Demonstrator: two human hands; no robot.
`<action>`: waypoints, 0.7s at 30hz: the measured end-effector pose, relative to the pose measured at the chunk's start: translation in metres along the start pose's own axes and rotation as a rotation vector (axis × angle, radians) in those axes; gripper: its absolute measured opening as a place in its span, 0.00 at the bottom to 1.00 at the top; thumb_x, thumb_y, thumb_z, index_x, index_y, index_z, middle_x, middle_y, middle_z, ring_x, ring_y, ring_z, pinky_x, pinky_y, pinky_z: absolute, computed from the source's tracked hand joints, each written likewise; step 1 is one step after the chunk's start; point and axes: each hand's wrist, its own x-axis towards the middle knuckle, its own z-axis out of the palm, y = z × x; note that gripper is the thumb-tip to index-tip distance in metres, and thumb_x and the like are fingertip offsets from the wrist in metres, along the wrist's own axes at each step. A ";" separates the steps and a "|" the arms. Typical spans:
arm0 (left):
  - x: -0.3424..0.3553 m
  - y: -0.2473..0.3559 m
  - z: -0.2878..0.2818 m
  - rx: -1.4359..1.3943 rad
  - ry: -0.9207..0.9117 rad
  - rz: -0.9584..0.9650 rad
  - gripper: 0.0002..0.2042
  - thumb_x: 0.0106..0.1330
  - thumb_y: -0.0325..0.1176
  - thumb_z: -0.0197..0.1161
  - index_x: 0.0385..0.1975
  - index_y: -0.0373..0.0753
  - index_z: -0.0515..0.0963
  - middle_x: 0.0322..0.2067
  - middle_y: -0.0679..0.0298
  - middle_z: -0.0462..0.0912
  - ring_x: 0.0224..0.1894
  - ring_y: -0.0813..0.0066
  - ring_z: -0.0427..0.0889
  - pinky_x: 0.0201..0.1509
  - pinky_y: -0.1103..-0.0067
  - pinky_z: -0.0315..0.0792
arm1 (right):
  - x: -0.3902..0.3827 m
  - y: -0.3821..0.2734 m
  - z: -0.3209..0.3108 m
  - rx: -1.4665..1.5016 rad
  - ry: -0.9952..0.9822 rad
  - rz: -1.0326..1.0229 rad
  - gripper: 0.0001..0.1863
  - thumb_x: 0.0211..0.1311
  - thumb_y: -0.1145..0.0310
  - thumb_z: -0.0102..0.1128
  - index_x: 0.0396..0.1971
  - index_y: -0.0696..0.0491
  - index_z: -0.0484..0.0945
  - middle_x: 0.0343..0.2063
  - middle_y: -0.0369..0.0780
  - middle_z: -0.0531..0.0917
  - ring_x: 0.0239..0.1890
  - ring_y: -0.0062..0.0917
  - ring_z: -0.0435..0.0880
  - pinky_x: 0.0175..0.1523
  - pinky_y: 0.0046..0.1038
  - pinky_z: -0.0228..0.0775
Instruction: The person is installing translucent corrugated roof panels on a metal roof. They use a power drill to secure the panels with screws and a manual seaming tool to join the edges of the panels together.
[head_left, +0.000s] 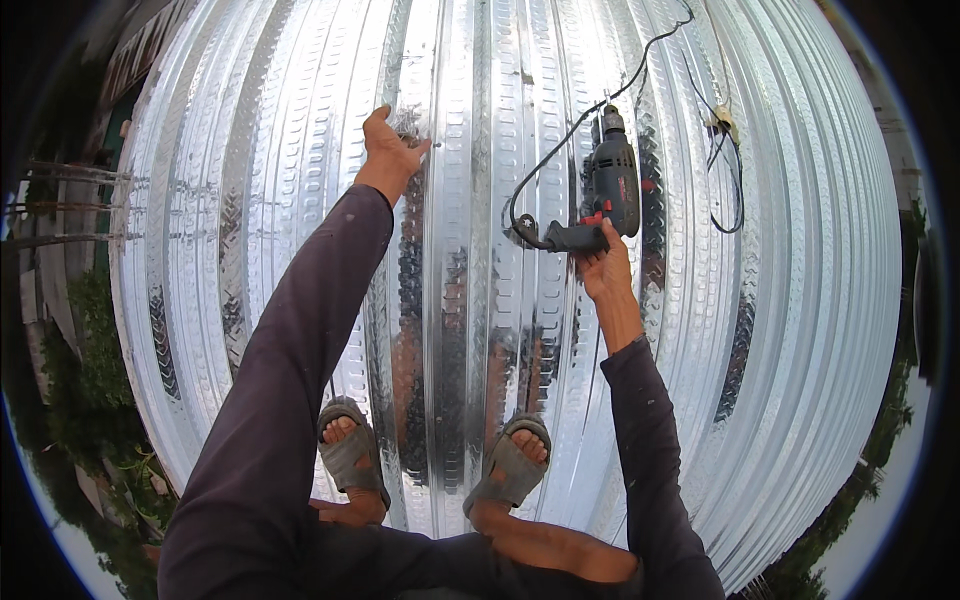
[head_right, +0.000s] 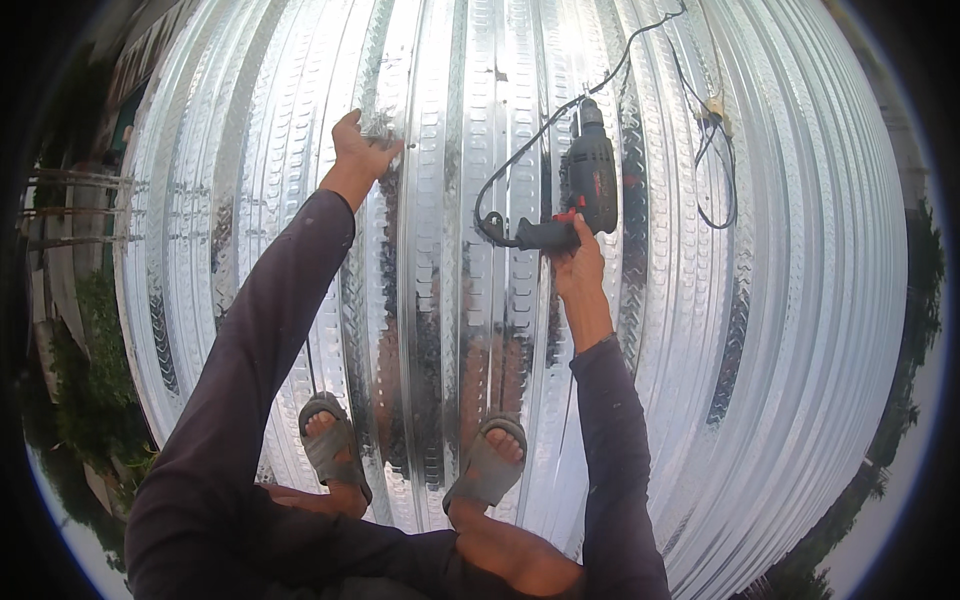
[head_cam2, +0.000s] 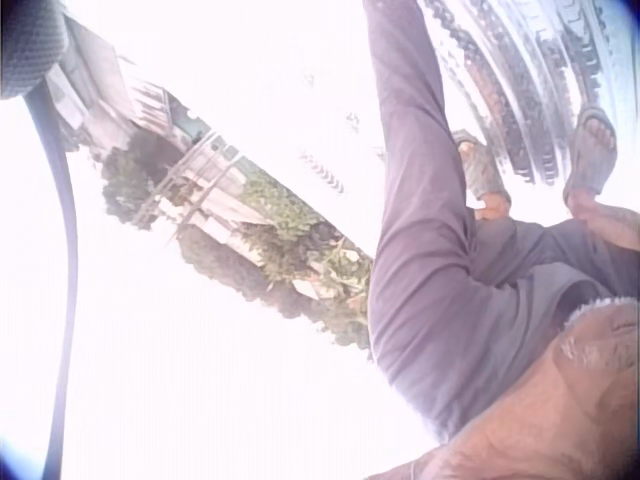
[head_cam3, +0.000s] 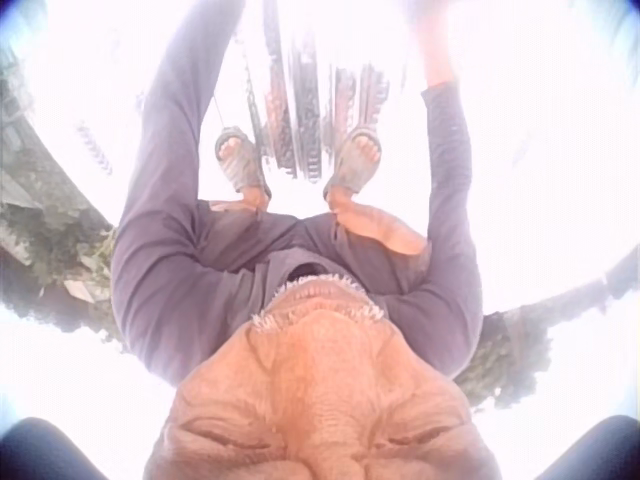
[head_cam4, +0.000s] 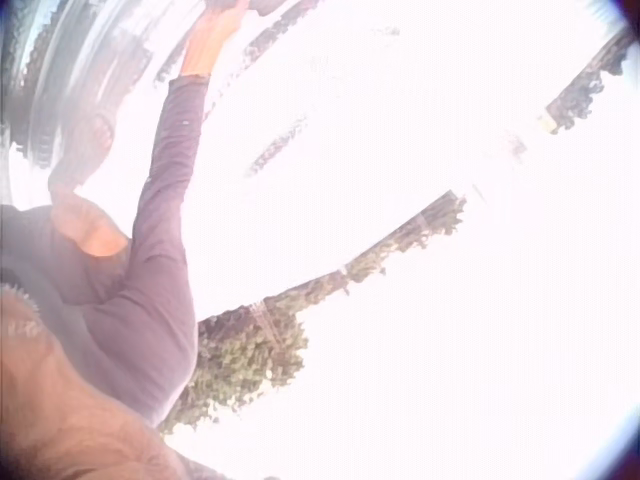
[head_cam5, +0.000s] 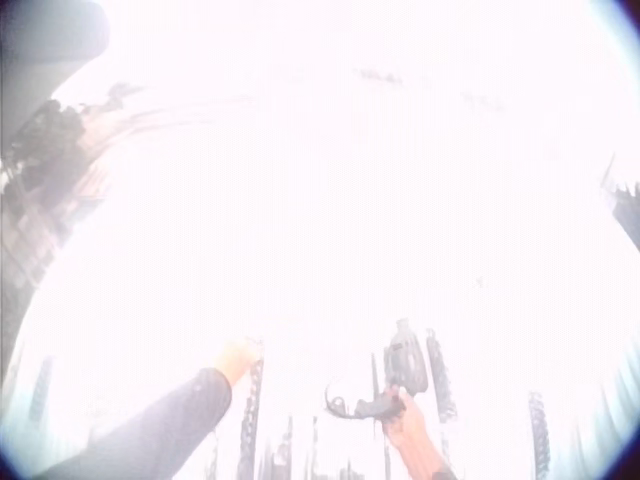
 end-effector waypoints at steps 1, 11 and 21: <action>-0.007 0.002 0.003 0.121 0.014 -0.002 0.31 0.73 0.42 0.55 0.73 0.41 0.54 0.67 0.49 0.58 0.60 0.55 0.67 0.57 0.55 0.74 | 0.012 -0.003 0.007 0.067 0.000 -0.026 0.27 0.67 0.60 0.67 0.62 0.54 0.72 0.44 0.42 0.81 0.46 0.35 0.83 0.53 0.40 0.78; -0.142 0.017 -0.094 1.280 -0.493 0.097 0.27 0.69 0.43 0.61 0.61 0.28 0.75 0.55 0.47 0.78 0.49 0.59 0.81 0.52 0.66 0.79 | 0.046 -0.071 -0.011 0.139 -0.077 -0.036 0.19 0.58 0.73 0.73 0.48 0.49 0.78 0.37 0.43 0.86 0.37 0.33 0.87 0.46 0.43 0.82; -0.255 0.000 -0.216 1.321 -0.495 -0.162 0.26 0.66 0.42 0.61 0.57 0.26 0.78 0.39 0.54 0.85 0.38 0.71 0.82 0.40 0.75 0.78 | -0.166 -0.154 -0.046 -1.343 0.148 -0.702 0.25 0.54 0.76 0.71 0.55 0.60 0.81 0.37 0.43 0.88 0.38 0.25 0.86 0.47 0.27 0.77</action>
